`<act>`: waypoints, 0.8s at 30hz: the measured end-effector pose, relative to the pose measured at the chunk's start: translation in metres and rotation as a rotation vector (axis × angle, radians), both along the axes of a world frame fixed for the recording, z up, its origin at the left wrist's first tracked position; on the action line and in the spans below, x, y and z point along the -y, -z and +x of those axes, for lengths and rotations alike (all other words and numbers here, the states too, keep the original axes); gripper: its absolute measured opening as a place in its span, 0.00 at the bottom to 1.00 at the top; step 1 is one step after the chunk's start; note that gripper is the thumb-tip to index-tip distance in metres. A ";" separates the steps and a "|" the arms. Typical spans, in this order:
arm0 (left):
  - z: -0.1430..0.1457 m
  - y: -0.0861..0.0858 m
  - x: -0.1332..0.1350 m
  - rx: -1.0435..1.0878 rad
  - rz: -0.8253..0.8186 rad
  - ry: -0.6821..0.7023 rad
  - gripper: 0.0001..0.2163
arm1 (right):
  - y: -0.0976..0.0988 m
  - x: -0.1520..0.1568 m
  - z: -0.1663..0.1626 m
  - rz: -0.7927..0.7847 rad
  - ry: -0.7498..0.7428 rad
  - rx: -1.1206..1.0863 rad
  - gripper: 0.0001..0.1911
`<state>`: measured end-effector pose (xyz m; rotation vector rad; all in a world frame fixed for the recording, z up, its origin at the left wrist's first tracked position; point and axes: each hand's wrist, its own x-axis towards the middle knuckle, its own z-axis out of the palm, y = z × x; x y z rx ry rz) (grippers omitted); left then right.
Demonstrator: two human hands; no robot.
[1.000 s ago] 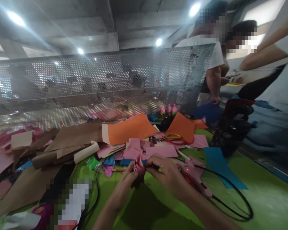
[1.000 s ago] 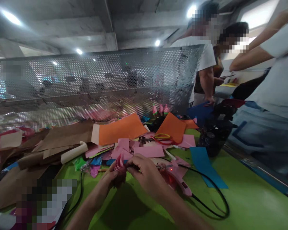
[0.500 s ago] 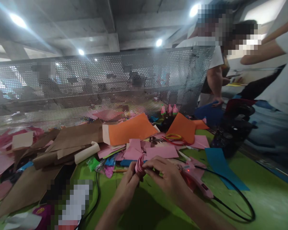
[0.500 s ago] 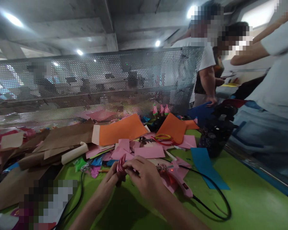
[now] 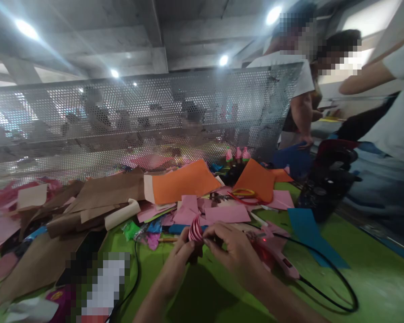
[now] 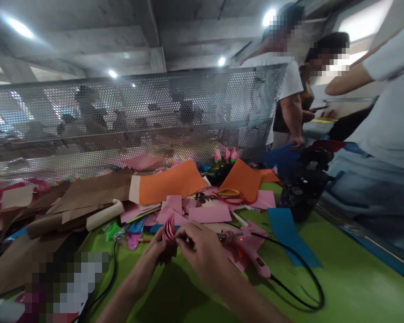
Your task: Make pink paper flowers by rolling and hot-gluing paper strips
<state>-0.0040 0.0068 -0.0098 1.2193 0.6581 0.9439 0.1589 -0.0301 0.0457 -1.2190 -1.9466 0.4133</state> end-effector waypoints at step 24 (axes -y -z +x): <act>-0.004 0.018 -0.014 0.155 -0.041 0.085 0.20 | 0.000 -0.007 0.005 0.014 -0.057 -0.123 0.04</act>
